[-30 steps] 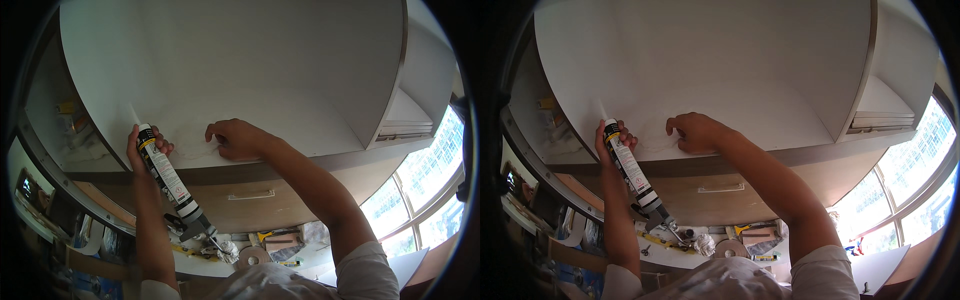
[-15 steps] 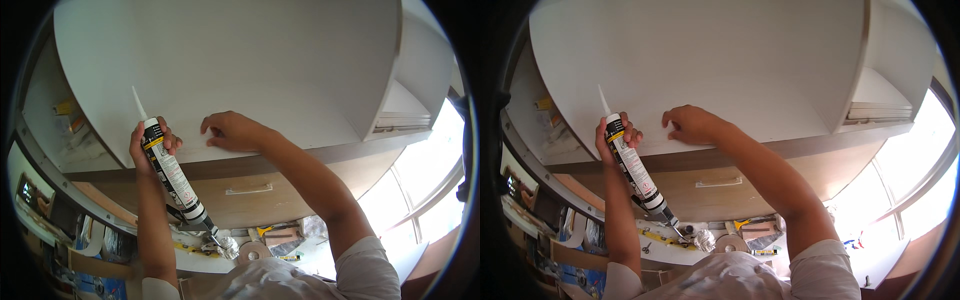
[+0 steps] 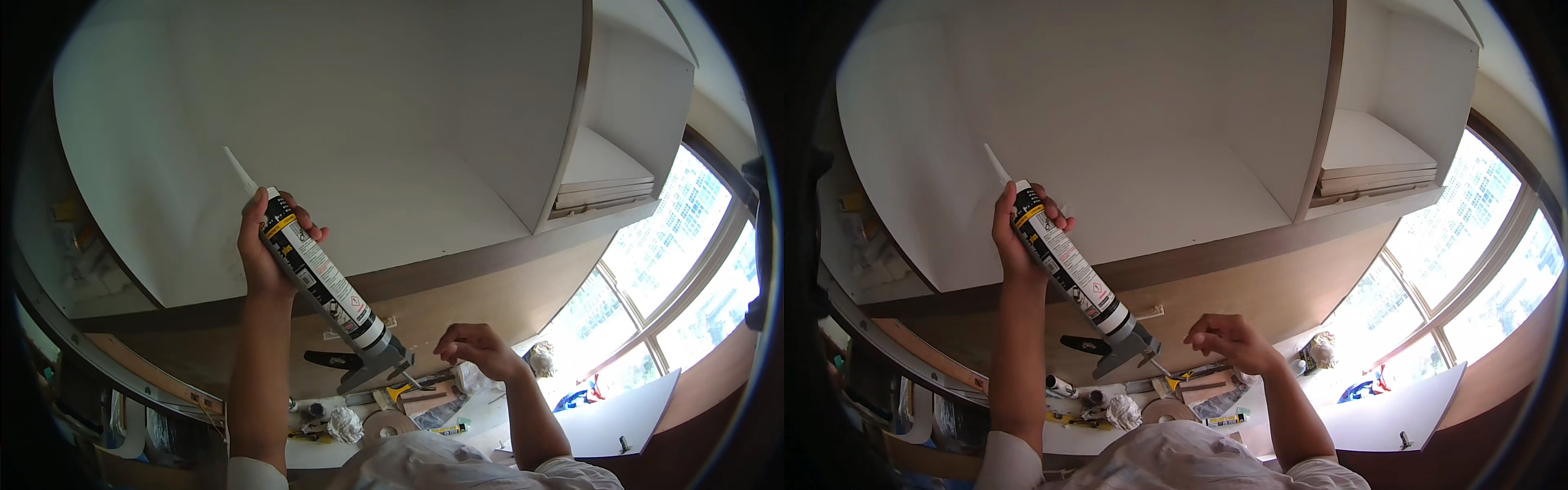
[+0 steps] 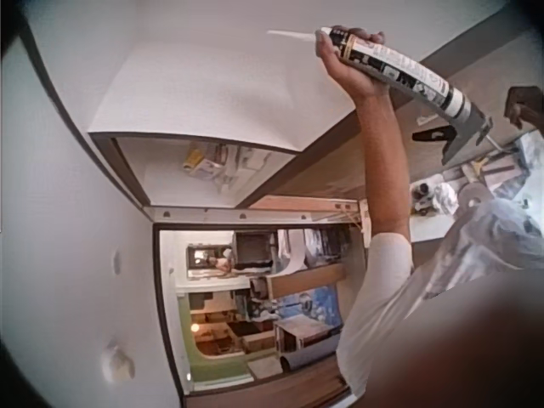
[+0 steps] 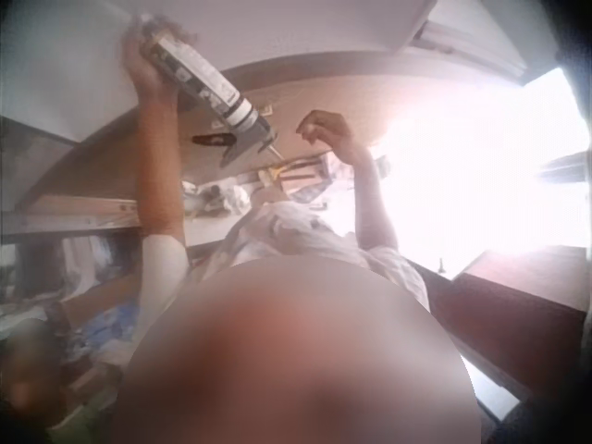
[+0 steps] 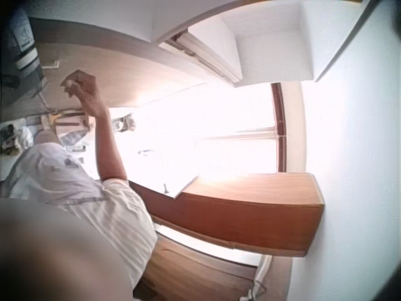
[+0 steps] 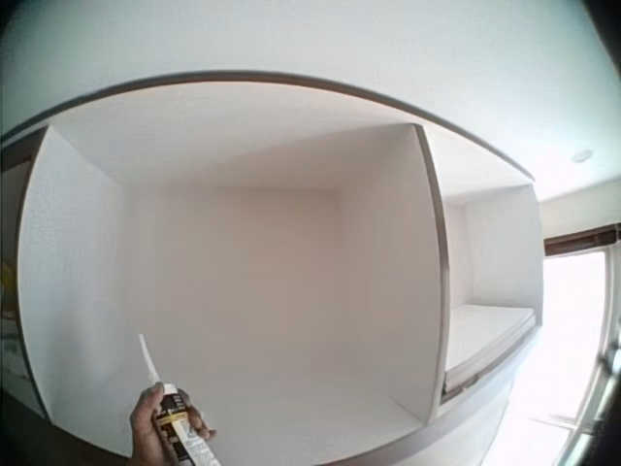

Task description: The person applies a bead of white sealant along the upper edge of a white cabinet using a caulking gun, then smooths and wipes the bead with a finger and a cloth. The person repeats this process along the cabinet edge, cleaning excess sealant from the tool and surface.

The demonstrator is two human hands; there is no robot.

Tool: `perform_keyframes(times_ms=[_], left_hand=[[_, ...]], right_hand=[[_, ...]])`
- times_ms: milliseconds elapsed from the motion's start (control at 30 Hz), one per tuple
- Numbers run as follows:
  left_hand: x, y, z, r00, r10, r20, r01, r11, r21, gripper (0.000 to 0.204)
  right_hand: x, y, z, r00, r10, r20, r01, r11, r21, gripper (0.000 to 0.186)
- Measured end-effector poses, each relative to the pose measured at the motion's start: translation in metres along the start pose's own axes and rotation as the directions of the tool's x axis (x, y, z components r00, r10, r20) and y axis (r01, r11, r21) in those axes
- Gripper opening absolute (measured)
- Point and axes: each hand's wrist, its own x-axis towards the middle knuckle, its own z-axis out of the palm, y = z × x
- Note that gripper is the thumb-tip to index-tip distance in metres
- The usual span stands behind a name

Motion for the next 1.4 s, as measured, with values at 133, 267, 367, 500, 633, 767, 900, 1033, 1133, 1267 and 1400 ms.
perform_keyframes(times_ms=[133,267,367,500,633,767,900,1033,1133,1267,1400], left_hand=[[0.005,-0.024,0.022,0.98,-0.137,-0.143,0.118,0.984,-0.131,0.044],[0.005,-0.046,0.043,0.977,-0.087,-0.197,0.061,0.989,-0.134,0.045],[0.003,-0.056,0.051,0.975,-0.12,-0.189,0.096,0.987,-0.13,0.045],[0.0,-0.057,0.049,0.971,-0.108,-0.213,0.071,0.982,-0.177,0.044],[-0.004,-0.058,0.044,0.984,-0.114,-0.134,0.09,0.981,-0.17,0.041],[-0.005,-0.058,0.038,0.977,-0.116,-0.179,0.082,0.979,-0.185,0.038],[-0.001,-0.064,0.039,0.982,-0.094,-0.164,0.043,0.955,-0.292,0.037],[0.001,-0.069,0.036,0.998,-0.048,-0.038,0.033,0.946,-0.323,0.034],[0.002,-0.071,0.03,0.993,-0.005,0.116,0.045,0.939,-0.341,0.033],[-0.002,-0.07,0.024,0.979,0.053,0.195,0.007,0.956,-0.294,0.031],[-0.005,-0.069,0.026,0.984,0.077,0.16,-0.03,0.959,-0.283,0.029]], right_hand=[[-0.047,0.078,0.003,0.958,0.169,-0.232,-0.176,0.984,-0.008,0.044],[-0.03,0.091,0.037,0.988,-0.111,0.11,0.061,0.92,0.386,0.082],[0.0,0.071,0.058,0.968,-0.25,0.01,0.207,0.821,0.532,0.095],[0.016,0.047,0.075,0.968,-0.249,0.032,0.145,0.658,0.739,0.078],[0.024,0.045,0.09,0.971,-0.238,0.013,0.179,0.763,0.622,0.052],[0.033,0.048,0.101,0.942,-0.331,-0.054,0.275,0.669,0.691,0.046],[0.036,0.046,0.106,0.926,-0.364,-0.1,0.293,0.526,0.798,0.044],[0.043,0.046,0.099,0.914,-0.389,-0.117,0.383,0.728,0.569,0.031],[0.046,0.052,0.091,0.927,-0.351,-0.131,0.369,0.793,0.485,0.028],[0.052,0.061,0.085,0.925,-0.34,-0.167,0.375,0.756,0.536,0.025],[0.059,0.067,0.079,0.925,-0.345,-0.161,0.372,0.736,0.566,0.025]])
